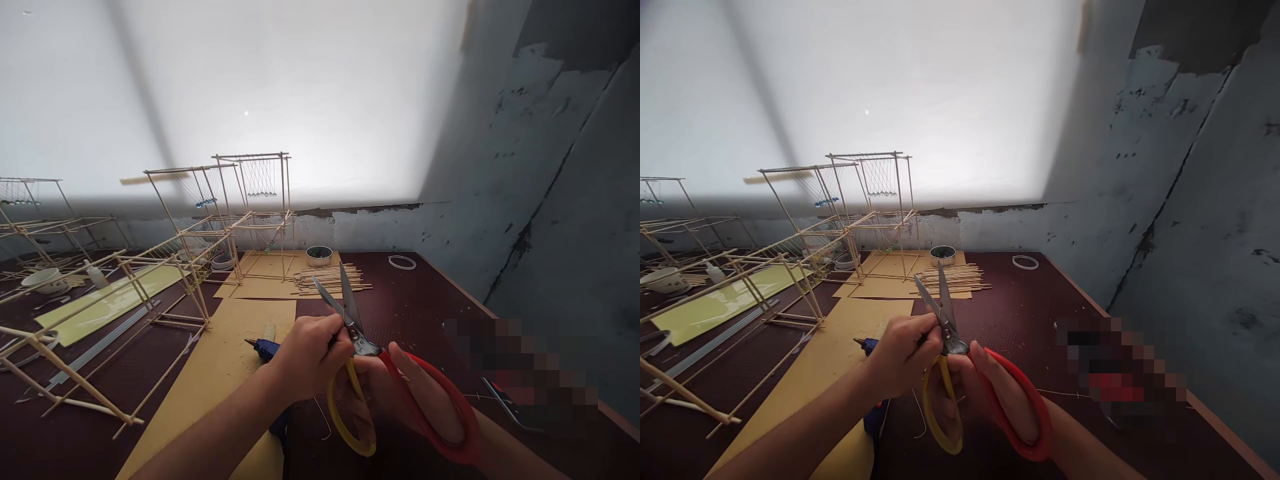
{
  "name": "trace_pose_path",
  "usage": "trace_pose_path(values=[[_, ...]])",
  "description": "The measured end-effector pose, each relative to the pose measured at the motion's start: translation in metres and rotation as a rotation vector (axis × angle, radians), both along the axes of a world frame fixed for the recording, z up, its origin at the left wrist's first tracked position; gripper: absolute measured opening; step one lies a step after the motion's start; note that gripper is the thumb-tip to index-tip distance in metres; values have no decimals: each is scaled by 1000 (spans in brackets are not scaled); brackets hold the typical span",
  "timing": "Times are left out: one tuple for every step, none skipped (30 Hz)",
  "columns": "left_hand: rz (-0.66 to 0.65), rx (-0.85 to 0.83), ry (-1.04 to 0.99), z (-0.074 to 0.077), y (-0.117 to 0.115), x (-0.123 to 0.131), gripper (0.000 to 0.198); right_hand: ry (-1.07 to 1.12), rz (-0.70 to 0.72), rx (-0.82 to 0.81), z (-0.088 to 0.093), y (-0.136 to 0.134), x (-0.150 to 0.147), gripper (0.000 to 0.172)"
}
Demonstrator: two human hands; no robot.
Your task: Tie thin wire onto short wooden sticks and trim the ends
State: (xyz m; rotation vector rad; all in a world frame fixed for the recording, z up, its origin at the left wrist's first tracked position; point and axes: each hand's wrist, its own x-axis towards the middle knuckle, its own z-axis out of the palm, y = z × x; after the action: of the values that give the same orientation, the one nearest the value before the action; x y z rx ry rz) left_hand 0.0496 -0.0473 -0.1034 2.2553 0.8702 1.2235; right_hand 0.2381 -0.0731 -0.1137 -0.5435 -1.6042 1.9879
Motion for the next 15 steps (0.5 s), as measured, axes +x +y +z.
trace_pose_path(values=[[2,-2,1,0,0,0,27,12,7,6,0,0,0,85],[5,-4,4,0,-1,-1,27,24,16,9,-1,1,0,86],[7,-5,9,0,-1,-1,27,35,28,12,-1,1,0,87],[7,-7,15,1,-1,-1,27,43,35,11,-2,1,-1,88],[7,-8,20,1,-2,-1,27,52,36,10,-1,1,-2,89],[7,-6,25,1,-2,-1,27,61,32,10,-1,0,-2,89],[8,-3,30,1,-3,0,27,74,29,14,0,0,-3,89],[7,1,36,2,-3,0,27,93,21,19,2,-1,-4,89],[3,3,44,1,-4,1,27,108,12,19,4,-2,-5,89],[-3,3,54,1,-4,2,27,120,6,16,6,-2,-5,89],[-9,3,65,1,-5,3,28,126,0,9,8,-2,-5,88],[-16,3,75,1,-6,4,29,129,-5,0,10,-2,-5,88],[-21,4,84,1,-6,5,29,131,-8,-6,12,-2,-5,88],[-24,5,89,0,-7,6,29,126,-7,-13,14,-3,-4,88],[-23,5,91,0,-7,6,29,117,-4,-18,16,-3,-4,88]])
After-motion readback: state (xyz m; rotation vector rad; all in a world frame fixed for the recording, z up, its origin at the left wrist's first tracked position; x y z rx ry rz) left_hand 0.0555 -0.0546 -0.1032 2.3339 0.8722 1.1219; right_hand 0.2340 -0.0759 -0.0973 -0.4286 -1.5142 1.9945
